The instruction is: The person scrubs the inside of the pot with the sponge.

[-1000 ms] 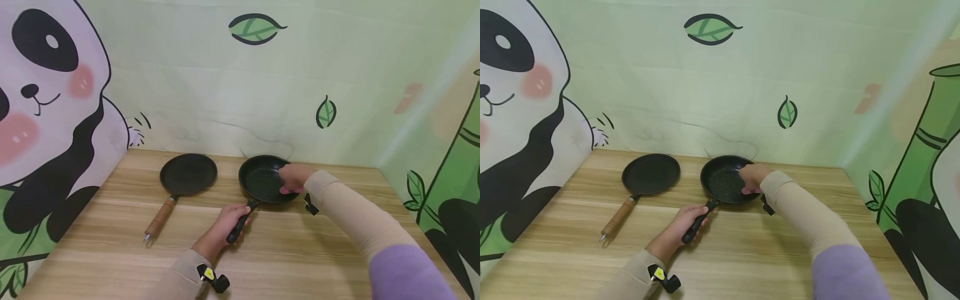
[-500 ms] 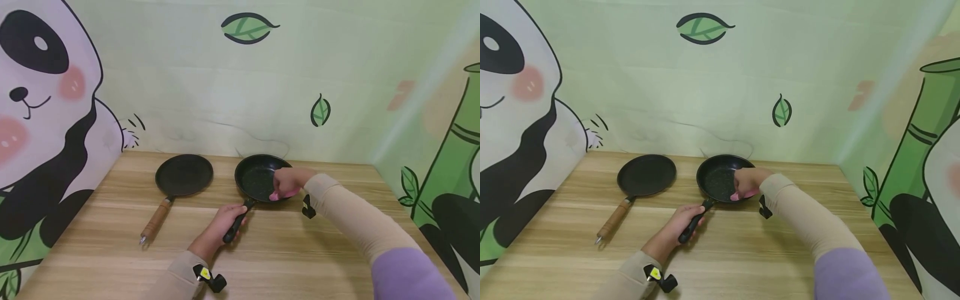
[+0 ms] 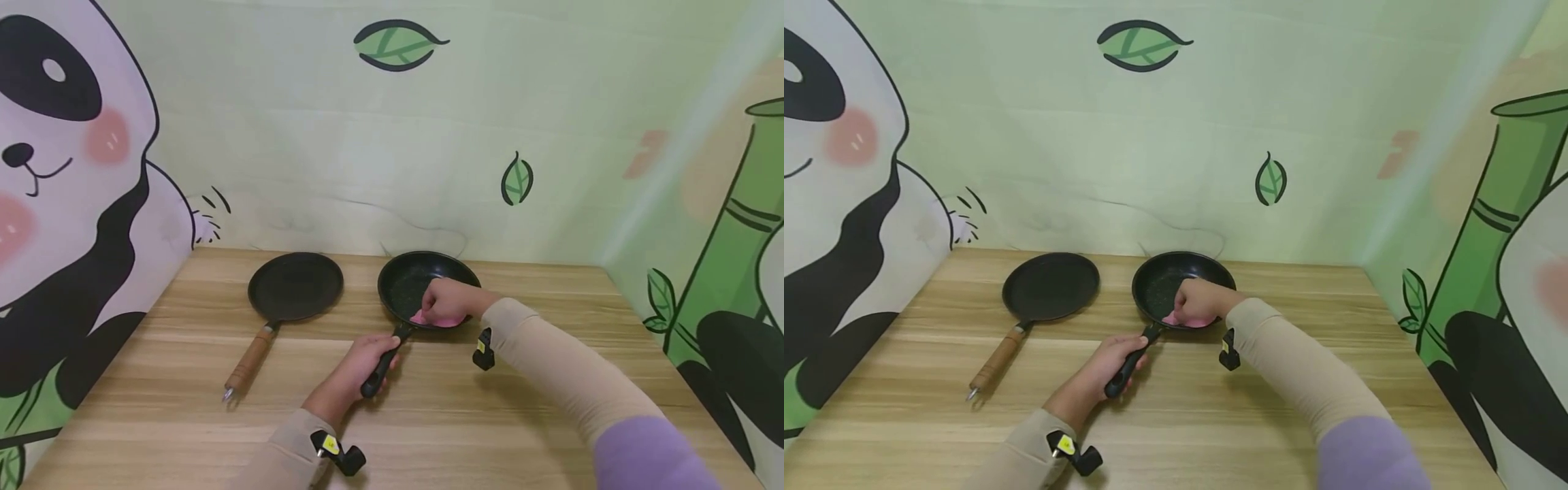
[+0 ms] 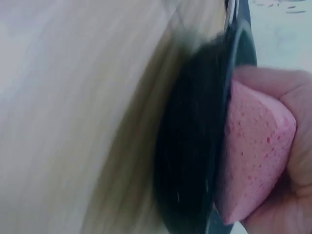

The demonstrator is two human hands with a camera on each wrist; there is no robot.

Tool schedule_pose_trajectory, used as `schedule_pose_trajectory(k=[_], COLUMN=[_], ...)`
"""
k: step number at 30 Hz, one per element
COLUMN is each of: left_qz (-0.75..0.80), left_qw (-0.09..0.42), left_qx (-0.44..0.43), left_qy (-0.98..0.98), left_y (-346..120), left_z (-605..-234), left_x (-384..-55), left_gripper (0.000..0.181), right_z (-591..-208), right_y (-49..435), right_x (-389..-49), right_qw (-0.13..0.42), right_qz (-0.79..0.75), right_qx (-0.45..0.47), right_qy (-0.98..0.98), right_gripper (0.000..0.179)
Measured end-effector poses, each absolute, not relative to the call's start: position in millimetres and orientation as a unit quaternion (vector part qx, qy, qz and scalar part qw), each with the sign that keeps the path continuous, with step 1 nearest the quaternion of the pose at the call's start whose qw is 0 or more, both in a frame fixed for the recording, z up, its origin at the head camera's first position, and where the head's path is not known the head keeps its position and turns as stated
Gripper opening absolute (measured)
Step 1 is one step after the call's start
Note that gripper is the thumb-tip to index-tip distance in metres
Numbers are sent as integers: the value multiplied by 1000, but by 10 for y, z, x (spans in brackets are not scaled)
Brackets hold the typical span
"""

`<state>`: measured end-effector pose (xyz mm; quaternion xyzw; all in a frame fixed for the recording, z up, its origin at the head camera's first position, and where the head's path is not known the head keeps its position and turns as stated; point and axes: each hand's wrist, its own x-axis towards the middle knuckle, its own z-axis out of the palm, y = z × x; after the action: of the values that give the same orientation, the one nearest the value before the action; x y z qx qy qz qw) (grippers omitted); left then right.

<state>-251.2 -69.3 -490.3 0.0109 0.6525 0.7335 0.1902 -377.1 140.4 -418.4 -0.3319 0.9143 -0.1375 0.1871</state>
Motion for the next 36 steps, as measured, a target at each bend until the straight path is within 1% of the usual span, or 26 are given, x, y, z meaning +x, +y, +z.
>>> schedule_pose_trajectory(k=[4,8,11,13,15,19,22,25,31,36], left_qz=[733,735,736,739,740,742,741,739,735,735], left_qw=[188,178,168,164,164,171,174,176,184,187], left_qx=[7,4,-3,-9,-14,-14,-11,-2,16,25], left_qy=[653,655,655,654,652,649,648,650,653,651], left_y=[-689,-668,-656,-654,-657,-671,-689,-706,-726,-734], left_z=[-4910,-4896,-4873,-4861,-4855,-4843,-4839,-4854,-4911,-4927], left_x=[-2507,-2476,-2459,-2460,-2467,-2473,-2471,-2476,-2476,-2496], left_gripper=[32,33,33,33,34,34,33,31,31,33], right_z=[-4233,-4165,-4053,-3984,-3929,-3885,-3884,-3910,-4031,-4137], right_y=[1299,1246,1247,1272,1303,1357,1384,1400,1434,1477], right_x=[-3774,-3758,-3744,-3746,-3744,-3746,-3754,-3782,-3856,-4001], right_qw=[167,192,217,221,218,197,177,155,71,44], right_qz=[-135,-113,-66,-20,27,98,100,91,136,137], right_qx=[-310,-294,-283,-274,-265,-252,-221,-202,-218,-203], right_qy=[926,929,932,936,939,942,954,963,964,968], right_gripper=[19,19,18,15,16,34,40,38,27,27])
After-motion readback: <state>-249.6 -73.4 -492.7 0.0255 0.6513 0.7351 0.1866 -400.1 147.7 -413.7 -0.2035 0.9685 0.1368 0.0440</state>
